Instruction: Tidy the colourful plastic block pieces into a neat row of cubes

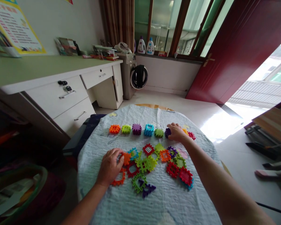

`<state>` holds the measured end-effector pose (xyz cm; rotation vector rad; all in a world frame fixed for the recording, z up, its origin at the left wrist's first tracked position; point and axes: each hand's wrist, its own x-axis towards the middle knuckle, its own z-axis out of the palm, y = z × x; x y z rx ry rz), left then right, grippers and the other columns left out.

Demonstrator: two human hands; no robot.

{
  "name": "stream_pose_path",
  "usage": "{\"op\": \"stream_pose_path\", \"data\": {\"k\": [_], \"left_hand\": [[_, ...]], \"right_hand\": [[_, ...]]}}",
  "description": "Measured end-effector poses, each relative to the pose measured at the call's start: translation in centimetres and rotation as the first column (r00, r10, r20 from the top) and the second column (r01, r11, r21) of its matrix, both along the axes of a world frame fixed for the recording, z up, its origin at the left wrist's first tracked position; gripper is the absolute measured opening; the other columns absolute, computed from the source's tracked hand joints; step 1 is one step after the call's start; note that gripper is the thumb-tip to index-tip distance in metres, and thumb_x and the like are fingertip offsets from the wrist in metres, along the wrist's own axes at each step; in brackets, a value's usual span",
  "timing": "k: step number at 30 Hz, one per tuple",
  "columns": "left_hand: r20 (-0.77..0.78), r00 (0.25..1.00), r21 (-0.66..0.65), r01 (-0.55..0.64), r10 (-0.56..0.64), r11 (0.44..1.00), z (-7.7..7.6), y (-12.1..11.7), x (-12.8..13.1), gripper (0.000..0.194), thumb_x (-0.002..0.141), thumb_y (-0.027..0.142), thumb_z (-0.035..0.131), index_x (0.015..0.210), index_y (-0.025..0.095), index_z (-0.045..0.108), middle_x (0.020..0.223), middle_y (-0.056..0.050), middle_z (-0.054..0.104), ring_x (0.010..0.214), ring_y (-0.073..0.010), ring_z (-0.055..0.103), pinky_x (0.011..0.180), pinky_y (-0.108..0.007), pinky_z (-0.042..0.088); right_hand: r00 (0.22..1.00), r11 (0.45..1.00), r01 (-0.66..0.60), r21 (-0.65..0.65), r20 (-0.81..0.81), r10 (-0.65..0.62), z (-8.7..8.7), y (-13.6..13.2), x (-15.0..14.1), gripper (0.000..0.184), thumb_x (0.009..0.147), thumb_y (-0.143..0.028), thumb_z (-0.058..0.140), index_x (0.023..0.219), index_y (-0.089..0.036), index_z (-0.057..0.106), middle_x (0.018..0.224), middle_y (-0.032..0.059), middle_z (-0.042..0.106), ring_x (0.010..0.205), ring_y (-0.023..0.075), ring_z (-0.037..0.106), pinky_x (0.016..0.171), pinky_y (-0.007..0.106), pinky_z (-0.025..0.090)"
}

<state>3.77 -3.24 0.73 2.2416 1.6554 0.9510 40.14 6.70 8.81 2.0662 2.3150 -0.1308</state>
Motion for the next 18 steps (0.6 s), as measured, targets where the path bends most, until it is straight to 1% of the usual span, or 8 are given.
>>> {"op": "stream_pose_path", "data": {"k": [2,5,9,12,15,18], "left_hand": [[0.0,1.0,-0.006,-0.002,0.002,1.0,-0.1,0.0,0.0,0.014,0.084,0.026,0.052,0.093,0.023,0.062,0.102,-0.006,0.067,0.099,-0.0244,0.06,0.093,-0.04,0.047],[-0.002,1.0,-0.012,-0.005,0.005,1.0,-0.1,0.0,0.0,0.014,0.084,0.026,0.052,0.093,0.023,0.063,0.101,-0.006,0.067,0.099,-0.0243,0.059,0.093,-0.04,0.047],[-0.01,1.0,-0.011,-0.011,0.011,1.0,0.0,0.0,0.0,0.014,0.084,0.025,0.052,0.092,0.023,0.063,0.1,-0.005,0.067,0.1,-0.0245,0.059,0.092,-0.039,0.047],[-0.016,1.0,-0.016,-0.014,0.014,1.0,0.1,0.0,0.1,0.014,0.084,0.026,0.052,0.091,0.023,0.063,0.1,-0.005,0.067,0.099,-0.0244,0.06,0.091,-0.039,0.047],[-0.015,1.0,-0.026,-0.012,0.011,1.0,0.2,0.0,0.1,0.014,0.085,0.026,0.051,0.092,0.022,0.063,0.1,-0.005,0.066,0.099,-0.0239,0.059,0.092,-0.039,0.046],[-0.016,1.0,-0.027,-0.013,0.012,1.0,0.3,-0.1,0.1,0.015,0.085,0.025,0.05,0.092,0.022,0.063,0.101,-0.005,0.067,0.099,-0.0237,0.059,0.093,-0.039,0.046]], "right_hand": [[0.999,0.999,-0.01,-0.039,0.03,0.011,-0.2,0.9,0.1,0.053,0.067,-0.019,0.064,0.119,-0.015,0.061,0.115,0.0145,0.056,0.105,0.029,0.048,0.083,0.035,0.038],[0.999,0.998,-0.018,-0.056,0.048,0.02,-0.4,1.5,0.1,0.048,0.067,-0.018,0.065,0.115,-0.015,0.063,0.114,0.0152,0.057,0.104,0.0293,0.049,0.082,0.035,0.039],[0.996,0.996,-0.017,-0.089,0.084,0.025,-1.0,1.6,0.0,0.039,0.068,-0.015,0.065,0.107,-0.013,0.066,0.11,0.0171,0.058,0.103,0.0304,0.051,0.079,0.036,0.04],[0.995,0.995,-0.015,-0.097,0.1,0.025,-1.4,1.5,0.0,0.035,0.069,-0.012,0.063,0.104,-0.013,0.067,0.11,0.018,0.059,0.104,0.0306,0.052,0.081,0.036,0.041],[0.995,0.996,-0.006,-0.085,0.101,0.015,-1.5,1.3,-0.2,0.037,0.07,-0.011,0.062,0.107,-0.012,0.065,0.112,0.0188,0.059,0.106,0.0315,0.052,0.084,0.037,0.043],[0.996,0.999,-0.003,-0.052,0.087,0.008,-0.9,0.6,-0.5,0.048,0.07,-0.014,0.064,0.117,-0.011,0.06,0.121,0.0191,0.056,0.114,0.0324,0.049,0.091,0.039,0.042]]}}
